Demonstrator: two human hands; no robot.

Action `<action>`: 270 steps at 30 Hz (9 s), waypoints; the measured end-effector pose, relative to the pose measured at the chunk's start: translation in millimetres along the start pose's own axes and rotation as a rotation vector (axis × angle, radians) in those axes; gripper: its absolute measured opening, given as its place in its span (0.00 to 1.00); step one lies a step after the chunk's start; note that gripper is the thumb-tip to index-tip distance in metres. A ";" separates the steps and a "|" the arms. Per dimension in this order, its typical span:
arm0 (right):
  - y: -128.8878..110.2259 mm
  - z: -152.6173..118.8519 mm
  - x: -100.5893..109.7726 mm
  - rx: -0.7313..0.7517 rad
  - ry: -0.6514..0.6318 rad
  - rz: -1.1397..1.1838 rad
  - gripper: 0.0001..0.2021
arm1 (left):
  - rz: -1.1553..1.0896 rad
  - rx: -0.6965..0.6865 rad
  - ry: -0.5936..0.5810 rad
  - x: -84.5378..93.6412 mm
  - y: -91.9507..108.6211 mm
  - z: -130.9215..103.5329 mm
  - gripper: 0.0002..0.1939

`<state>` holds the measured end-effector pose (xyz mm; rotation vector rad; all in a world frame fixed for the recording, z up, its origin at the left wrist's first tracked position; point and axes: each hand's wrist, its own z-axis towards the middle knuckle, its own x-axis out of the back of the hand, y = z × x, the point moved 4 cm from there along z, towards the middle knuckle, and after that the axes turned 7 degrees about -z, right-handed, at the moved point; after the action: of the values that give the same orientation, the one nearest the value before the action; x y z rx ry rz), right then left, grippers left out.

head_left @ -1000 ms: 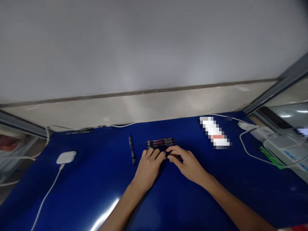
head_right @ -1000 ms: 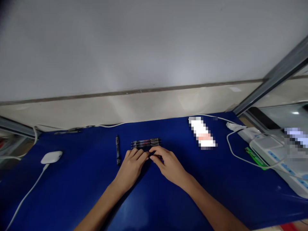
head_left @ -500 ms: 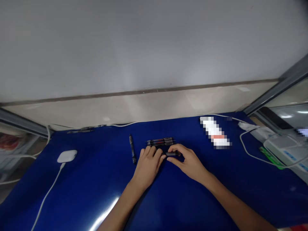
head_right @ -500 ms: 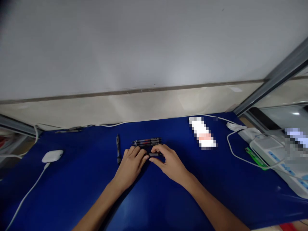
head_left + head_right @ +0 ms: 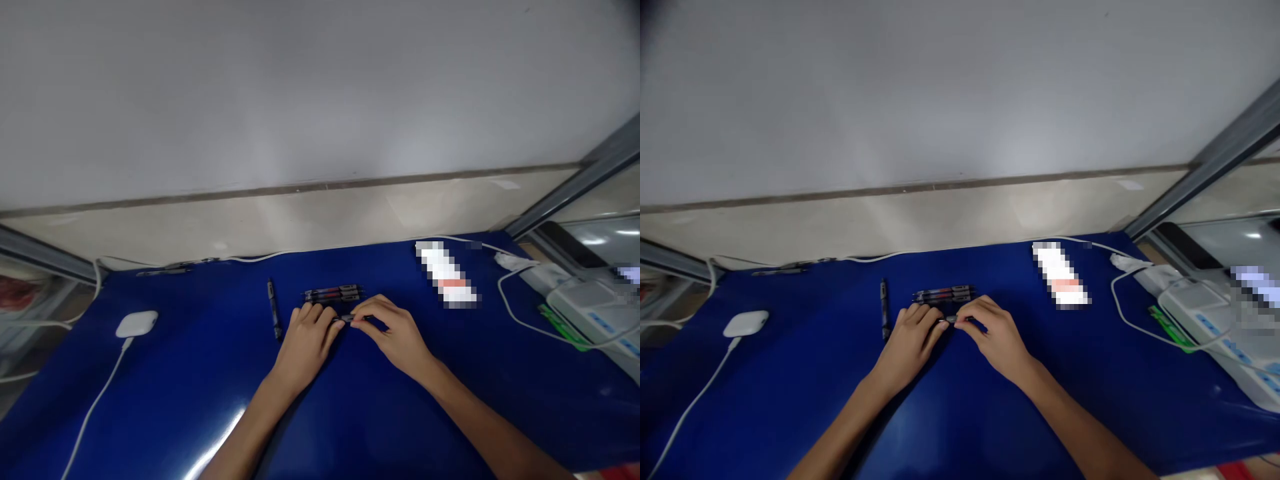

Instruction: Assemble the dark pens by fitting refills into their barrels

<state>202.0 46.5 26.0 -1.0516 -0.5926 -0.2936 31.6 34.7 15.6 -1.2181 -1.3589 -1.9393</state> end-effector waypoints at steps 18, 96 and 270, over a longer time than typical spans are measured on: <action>8.2 3.9 20.1 -0.085 0.073 0.071 0.10 | -0.072 0.039 0.083 20.5 -15.3 1.7 0.14; 8.6 1.4 -8.4 -0.233 -0.176 0.214 0.18 | -0.012 -0.034 0.097 7.3 -6.8 -1.1 0.12; 2.3 -6.1 -12.2 -0.082 -0.165 -0.196 0.18 | -0.012 -0.125 0.082 -4.0 3.1 -3.6 0.14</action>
<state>195.2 41.6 15.0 -1.1048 -0.8401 -0.4080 34.6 29.8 13.2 -1.1753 -1.2228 -2.0863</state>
